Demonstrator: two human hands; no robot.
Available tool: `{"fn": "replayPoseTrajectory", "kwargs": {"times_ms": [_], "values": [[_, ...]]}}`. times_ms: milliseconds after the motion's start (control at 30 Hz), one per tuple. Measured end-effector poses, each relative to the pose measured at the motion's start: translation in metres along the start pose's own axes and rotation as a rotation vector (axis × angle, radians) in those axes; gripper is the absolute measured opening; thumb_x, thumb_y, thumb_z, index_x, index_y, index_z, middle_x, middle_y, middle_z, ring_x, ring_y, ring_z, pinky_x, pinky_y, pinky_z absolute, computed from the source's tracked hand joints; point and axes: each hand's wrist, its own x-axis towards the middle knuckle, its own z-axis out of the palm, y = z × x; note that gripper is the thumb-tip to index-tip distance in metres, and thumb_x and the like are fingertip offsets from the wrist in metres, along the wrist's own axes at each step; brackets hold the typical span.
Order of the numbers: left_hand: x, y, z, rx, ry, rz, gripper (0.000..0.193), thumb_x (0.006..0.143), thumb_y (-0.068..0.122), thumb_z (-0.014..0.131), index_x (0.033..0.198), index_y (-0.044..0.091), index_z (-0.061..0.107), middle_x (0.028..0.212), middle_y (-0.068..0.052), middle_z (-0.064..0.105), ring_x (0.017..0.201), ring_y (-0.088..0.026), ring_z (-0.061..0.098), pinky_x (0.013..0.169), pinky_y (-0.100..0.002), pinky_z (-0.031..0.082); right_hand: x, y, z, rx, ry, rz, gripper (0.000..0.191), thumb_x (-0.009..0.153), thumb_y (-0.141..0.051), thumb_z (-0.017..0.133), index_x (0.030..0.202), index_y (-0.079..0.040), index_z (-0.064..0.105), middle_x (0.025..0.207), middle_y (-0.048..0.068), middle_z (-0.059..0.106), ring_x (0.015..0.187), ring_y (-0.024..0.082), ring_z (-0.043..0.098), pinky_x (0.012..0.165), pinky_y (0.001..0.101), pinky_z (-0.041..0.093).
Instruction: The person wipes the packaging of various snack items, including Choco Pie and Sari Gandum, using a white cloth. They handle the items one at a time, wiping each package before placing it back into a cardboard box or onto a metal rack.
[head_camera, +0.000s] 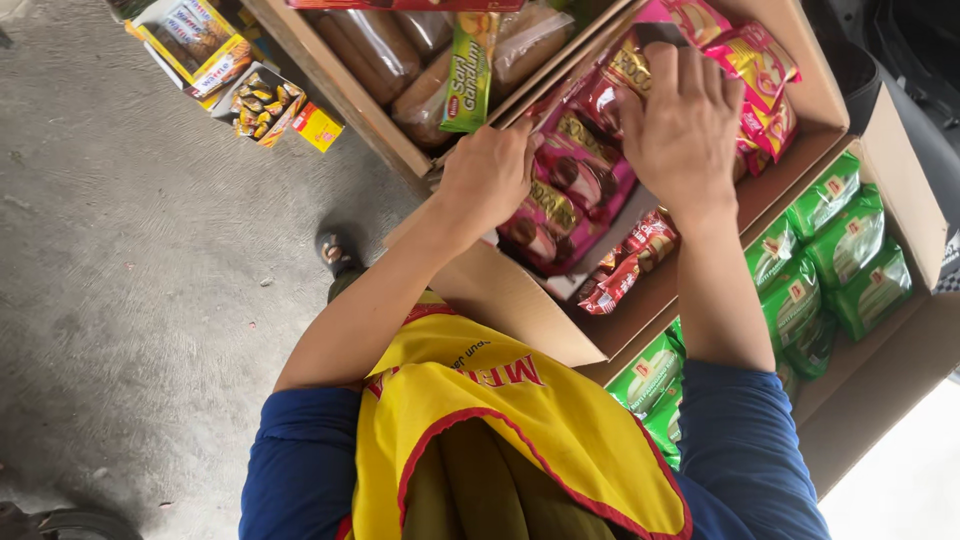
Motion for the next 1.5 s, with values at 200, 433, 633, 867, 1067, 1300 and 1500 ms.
{"fn": "replayPoseTrajectory", "kwargs": {"times_ms": [200, 433, 633, 867, 1067, 1300, 1500], "values": [[-0.051, -0.009, -0.078, 0.01, -0.044, -0.022, 0.024, 0.102, 0.026, 0.058, 0.103, 0.004, 0.068, 0.072, -0.026, 0.067, 0.069, -0.048, 0.067, 0.062, -0.057, 0.053, 0.006, -0.073, -0.038, 0.015, -0.003, -0.041, 0.044, 0.102, -0.019, 0.076, 0.132, 0.006, 0.057, 0.118, 0.019, 0.06, 0.107, 0.036, 0.064, 0.09, 0.0447, 0.053], [-0.117, -0.08, -0.17, 0.093, 0.031, -0.094, 0.025, 0.104, 0.024, 0.059, 0.097, 0.002, 0.068, 0.075, -0.028, 0.066, 0.075, -0.05, 0.065, 0.069, -0.061, 0.051, 0.051, -0.188, 0.002, 0.412, 0.107, -0.197, 0.027, 0.102, 0.005, 0.065, 0.127, -0.006, 0.065, 0.126, 0.006, 0.062, 0.11, 0.028, 0.071, 0.097, 0.0359, 0.058], [-0.187, -0.154, -0.239, 0.014, 0.212, -0.308, 0.024, 0.105, 0.022, 0.056, 0.1, 0.003, 0.069, 0.073, -0.027, 0.066, 0.073, -0.049, 0.067, 0.073, -0.057, 0.053, 0.069, -0.297, 0.039, 0.56, 0.356, -0.144, 0.046, 0.095, -0.007, 0.082, 0.136, -0.01, 0.062, 0.14, 0.011, 0.051, 0.131, 0.031, 0.049, 0.109, 0.0502, 0.043], [-0.249, -0.241, -0.318, 0.041, 0.453, -0.464, 0.026, 0.108, 0.022, 0.055, 0.099, 0.001, 0.068, 0.077, -0.026, 0.068, 0.075, -0.051, 0.064, 0.072, -0.06, 0.05, 0.093, -0.449, 0.096, 1.761, -0.112, 0.211, 0.099, 0.1, -0.031, 0.076, 0.169, -0.013, 0.008, 0.176, 0.01, 0.016, 0.166, 0.027, 0.018, 0.135, 0.048, 0.026], [-0.279, -0.3, -0.382, -0.01, 0.527, -0.623, 0.028, 0.108, 0.023, 0.055, 0.098, 0.0, 0.067, 0.073, -0.027, 0.066, 0.074, -0.051, 0.063, 0.071, -0.058, 0.05, 0.127, -0.548, 0.117, 2.078, -0.642, 0.365, 0.108, 0.088, -0.04, 0.075, 0.166, -0.019, 0.004, 0.167, 0.014, 0.026, 0.156, 0.032, 0.029, 0.126, 0.049, 0.028], [-0.312, -0.368, -0.464, -0.119, 0.55, -0.61, 0.023, 0.105, 0.022, 0.057, 0.109, 0.003, 0.069, 0.075, -0.023, 0.068, 0.067, -0.038, 0.069, 0.064, -0.048, 0.051, 0.182, -0.645, 0.129, 2.144, -0.607, 0.466, 0.116, 0.072, -0.026, 0.076, 0.165, -0.02, 0.008, 0.157, 0.016, 0.042, 0.145, 0.035, 0.045, 0.122, 0.0517, 0.036], [-0.309, -0.46, -0.53, -0.797, 0.464, -0.446, 0.052, 0.106, 0.046, 0.057, 0.142, 0.01, 0.049, 0.136, -0.013, 0.062, 0.123, -0.024, 0.059, 0.102, -0.039, 0.047, 0.264, -0.707, 0.146, 2.239, -0.581, 0.316, 0.106, 0.079, -0.026, 0.074, 0.168, -0.016, 0.016, 0.163, 0.014, 0.04, 0.152, 0.031, 0.042, 0.129, 0.0492, 0.035]]}}
